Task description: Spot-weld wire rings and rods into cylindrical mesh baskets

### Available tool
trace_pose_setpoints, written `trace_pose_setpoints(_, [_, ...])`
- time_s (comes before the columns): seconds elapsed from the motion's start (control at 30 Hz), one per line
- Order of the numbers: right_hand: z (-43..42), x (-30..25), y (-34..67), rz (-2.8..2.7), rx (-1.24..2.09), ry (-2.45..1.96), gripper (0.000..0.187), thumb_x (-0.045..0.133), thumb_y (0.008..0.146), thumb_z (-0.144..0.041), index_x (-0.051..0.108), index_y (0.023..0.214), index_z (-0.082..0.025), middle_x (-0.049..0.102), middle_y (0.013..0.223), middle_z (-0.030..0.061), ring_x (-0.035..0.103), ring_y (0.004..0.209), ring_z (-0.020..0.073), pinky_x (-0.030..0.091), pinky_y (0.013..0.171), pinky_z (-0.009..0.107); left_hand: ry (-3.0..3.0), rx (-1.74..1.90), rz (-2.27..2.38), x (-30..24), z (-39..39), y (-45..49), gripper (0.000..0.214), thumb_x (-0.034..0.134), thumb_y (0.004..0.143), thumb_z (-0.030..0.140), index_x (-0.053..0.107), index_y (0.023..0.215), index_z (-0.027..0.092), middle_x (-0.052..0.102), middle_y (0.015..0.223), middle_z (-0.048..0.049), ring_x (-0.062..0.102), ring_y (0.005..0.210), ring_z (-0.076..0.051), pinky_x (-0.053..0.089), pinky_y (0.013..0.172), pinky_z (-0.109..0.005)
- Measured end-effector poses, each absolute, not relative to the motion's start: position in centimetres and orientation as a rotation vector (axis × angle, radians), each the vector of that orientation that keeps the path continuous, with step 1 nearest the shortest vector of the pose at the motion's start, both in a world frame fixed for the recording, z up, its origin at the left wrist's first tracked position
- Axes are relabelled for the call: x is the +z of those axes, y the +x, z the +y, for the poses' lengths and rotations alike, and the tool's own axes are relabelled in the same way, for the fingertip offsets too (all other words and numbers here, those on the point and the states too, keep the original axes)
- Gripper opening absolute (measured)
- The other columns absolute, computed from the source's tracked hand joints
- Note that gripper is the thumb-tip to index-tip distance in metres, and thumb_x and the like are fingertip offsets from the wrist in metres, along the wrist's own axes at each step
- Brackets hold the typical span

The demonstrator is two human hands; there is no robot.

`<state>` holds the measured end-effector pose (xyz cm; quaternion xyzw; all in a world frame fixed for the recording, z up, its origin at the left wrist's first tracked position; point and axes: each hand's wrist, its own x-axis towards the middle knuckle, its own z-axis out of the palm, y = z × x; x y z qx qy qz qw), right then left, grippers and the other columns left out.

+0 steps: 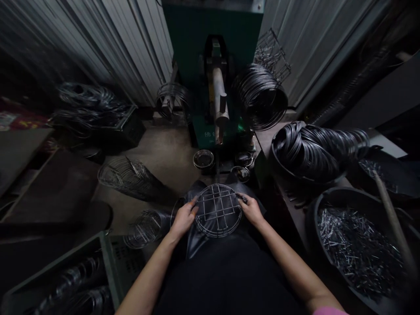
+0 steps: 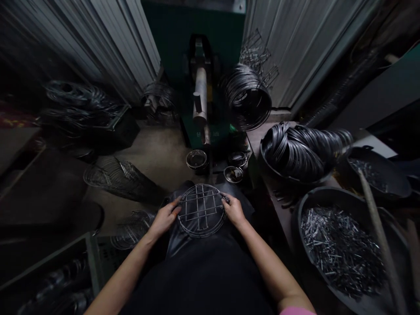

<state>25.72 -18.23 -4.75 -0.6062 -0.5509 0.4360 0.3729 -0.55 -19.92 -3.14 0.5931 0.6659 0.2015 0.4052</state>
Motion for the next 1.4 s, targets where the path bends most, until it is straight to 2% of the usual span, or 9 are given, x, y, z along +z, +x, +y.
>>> trace_pose_setpoints(0.43, [-18.9,-4.5,26.2,-1.440,1.137,-1.566,0.033,0.055,0.077,-0.027,0.066,0.107,-0.019,0.070,0.101,0.0050,0.063,0.096,0.0212,0.045,0.090,0.035,1.346,0.553,1.493,-3.7,-20.7,-2.0,0.056,0.054,0.075,0.039,0.051,0.126,0.016,0.055,0.129,-0.0096,0.043,0.126,-0.025,0.030,0.107,-0.038])
trace_pose_setpoints(0.57, [-19.2,-4.1,26.7,-1.411,1.251,-1.524,0.037,0.060,0.075,-0.030,0.065,0.109,-0.019,0.069,0.105,0.0043,0.060,0.101,0.0209,0.042,0.093,0.034,1.308,0.453,1.277,-3.2,-21.3,-3.1,0.085,0.073,0.059,0.042,0.040,0.135,0.024,0.048,0.136,-0.0077,0.039,0.129,-0.027,0.034,0.105,-0.038])
trace_pose_setpoints(0.67, [-19.4,-4.0,26.9,-1.379,1.289,-1.504,0.038,0.062,0.073,-0.031,0.065,0.108,-0.018,0.068,0.107,0.0047,0.059,0.104,0.0213,0.040,0.095,0.035,1.463,0.421,1.350,-3.2,-21.8,-2.1,0.110,0.079,0.047,0.046,0.026,0.140,0.020,0.035,0.144,-0.0142,0.033,0.132,-0.030,0.031,0.106,-0.042])
trace_pose_setpoints(0.77, [-19.5,-4.3,26.8,-1.337,1.301,-1.495,0.038,0.063,0.071,-0.032,0.065,0.107,-0.019,0.067,0.107,0.0043,0.059,0.103,0.0209,0.040,0.095,0.035,1.574,0.323,1.572,-3.1,-22.1,-0.3,0.119,0.075,0.048,0.056,0.015,0.143,0.014,0.034,0.142,-0.0204,0.034,0.130,-0.036,0.032,0.103,-0.046])
trace_pose_setpoints(0.93, [-19.2,-4.6,26.9,-1.246,1.303,-1.495,0.040,0.069,0.063,-0.030,0.066,0.101,-0.020,0.068,0.097,0.0027,0.060,0.093,0.0188,0.044,0.086,0.031,1.586,0.263,1.684,-3.1,-22.5,0.7,0.120,0.073,0.048,0.061,0.015,0.143,0.017,0.043,0.134,-0.0188,0.041,0.124,-0.037,0.037,0.097,-0.045])
trace_pose_setpoints(1.03, [-18.7,-4.7,27.6,-1.097,1.303,-1.522,0.043,0.073,0.060,-0.034,0.067,0.099,-0.019,0.067,0.075,-0.0004,0.059,0.067,0.0141,0.047,0.066,0.026,1.432,0.494,1.607,-3.3,-22.4,-0.8,0.125,0.080,0.040,0.051,0.016,0.143,0.017,0.054,0.123,-0.0146,0.052,0.114,-0.030,0.042,0.093,-0.039])
trace_pose_setpoints(1.17, [-17.3,-5.6,28.3,-0.861,1.117,-1.519,0.040,0.060,0.070,-0.050,0.068,0.089,-0.016,0.056,0.054,-0.0028,0.044,0.044,0.0097,0.039,0.047,0.023,0.995,0.982,1.662,-1.4,-21.2,-4.8,0.096,0.078,0.050,0.045,0.038,0.133,0.015,0.063,0.079,0.0001,0.061,0.070,-0.014,0.048,0.065,-0.025])
trace_pose_setpoints(1.27, [-16.2,-6.4,27.9,-0.935,1.025,-1.533,0.040,0.065,0.062,-0.053,0.068,0.073,-0.015,0.064,0.063,0.0033,0.055,0.061,0.0157,0.045,0.061,0.028,0.692,1.418,1.588,2.1,-19.6,-6.4,0.058,0.076,0.057,0.042,0.059,0.107,0.017,0.049,0.054,0.0089,0.043,0.043,-0.004,0.033,0.042,-0.015])
trace_pose_setpoints(1.4, [-15.4,-4.5,26.8,-0.997,1.021,-1.552,0.044,0.060,0.066,-0.054,0.069,0.078,-0.013,0.070,0.080,0.0096,0.061,0.080,0.0240,0.047,0.077,0.035,0.467,1.712,1.192,6.4,-17.9,-4.2,0.033,0.078,0.056,0.031,0.056,0.079,0.019,0.032,0.043,0.0132,0.026,0.034,-0.002,0.021,0.034,-0.014])
